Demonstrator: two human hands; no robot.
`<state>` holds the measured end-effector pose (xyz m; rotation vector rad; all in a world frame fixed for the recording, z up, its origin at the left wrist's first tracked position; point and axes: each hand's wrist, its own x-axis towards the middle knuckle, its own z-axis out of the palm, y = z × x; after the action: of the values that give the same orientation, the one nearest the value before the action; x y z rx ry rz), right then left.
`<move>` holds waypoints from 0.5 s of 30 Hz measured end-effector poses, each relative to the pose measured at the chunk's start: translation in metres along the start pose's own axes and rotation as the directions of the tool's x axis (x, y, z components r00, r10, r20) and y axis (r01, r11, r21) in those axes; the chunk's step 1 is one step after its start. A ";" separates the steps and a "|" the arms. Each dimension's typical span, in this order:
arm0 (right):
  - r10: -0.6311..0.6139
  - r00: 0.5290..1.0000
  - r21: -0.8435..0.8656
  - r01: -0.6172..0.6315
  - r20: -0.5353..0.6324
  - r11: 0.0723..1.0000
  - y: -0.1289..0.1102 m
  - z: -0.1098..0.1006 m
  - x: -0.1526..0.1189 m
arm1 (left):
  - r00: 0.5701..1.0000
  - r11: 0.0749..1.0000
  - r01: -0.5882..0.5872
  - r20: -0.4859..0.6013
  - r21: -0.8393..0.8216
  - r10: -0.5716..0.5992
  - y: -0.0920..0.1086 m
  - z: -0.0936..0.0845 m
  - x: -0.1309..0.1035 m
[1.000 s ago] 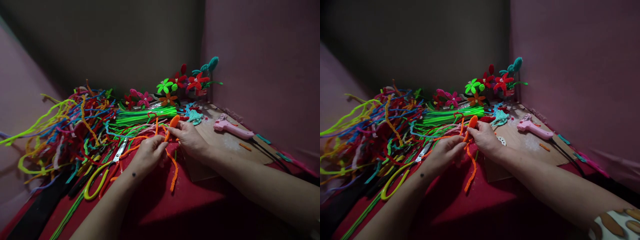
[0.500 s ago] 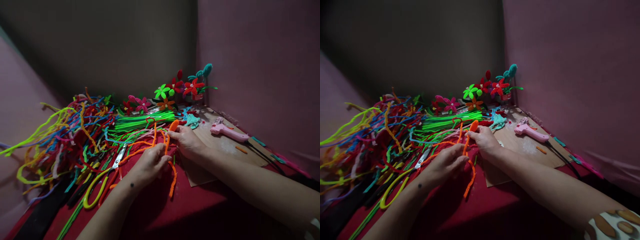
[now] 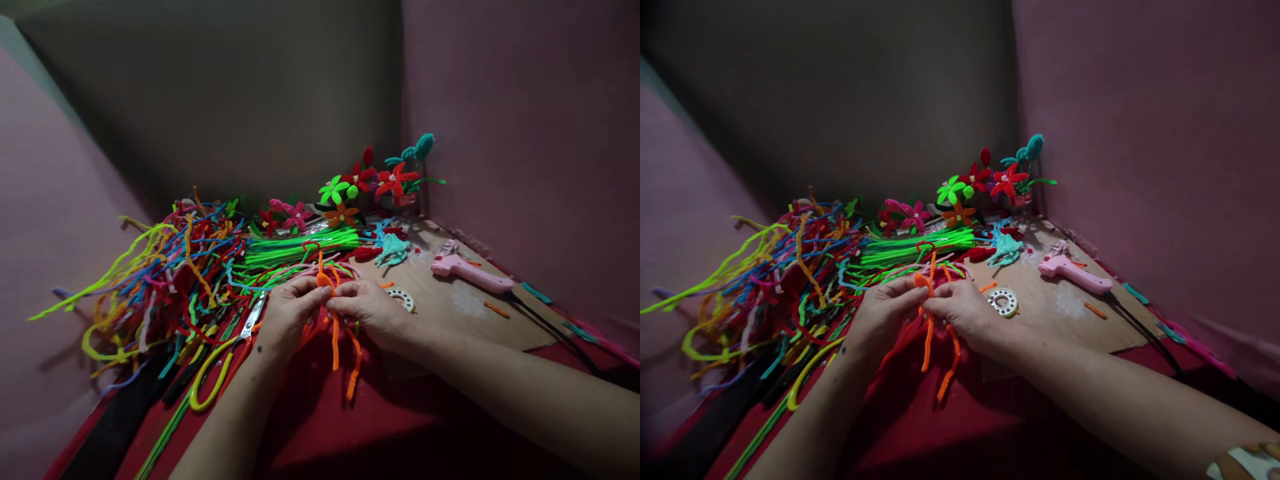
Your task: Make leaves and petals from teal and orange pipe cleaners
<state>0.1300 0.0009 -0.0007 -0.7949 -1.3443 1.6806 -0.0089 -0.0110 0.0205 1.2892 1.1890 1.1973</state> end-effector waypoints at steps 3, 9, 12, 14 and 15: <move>0.021 0.999 -0.008 -0.021 0.027 1.000 0.003 -0.003 0.001 | 1.000 1.000 0.006 0.013 0.000 -0.006 -0.002 -0.001 0.000; 0.087 0.996 0.003 -0.087 0.035 0.996 0.004 -0.006 0.003 | 0.992 0.999 0.046 0.115 -0.006 -0.045 -0.005 -0.001 0.002; 0.105 0.994 -0.002 -0.105 0.044 0.995 0.001 -0.004 0.002 | 0.991 0.998 0.053 0.125 0.023 -0.055 -0.003 0.000 0.002; 0.101 0.995 -0.011 -0.101 0.025 0.995 0.001 -0.002 0.001 | 0.991 0.994 0.038 0.122 0.103 -0.050 -0.001 0.001 0.001; 0.096 0.995 -0.015 -0.095 0.018 0.995 0.001 -0.002 0.000 | 0.994 0.986 0.015 0.100 0.168 -0.032 0.000 0.001 0.000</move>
<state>0.1311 0.0019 -0.0023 -0.8659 -1.3512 1.7582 -0.0076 -0.0107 0.0207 1.4396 1.2467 1.0183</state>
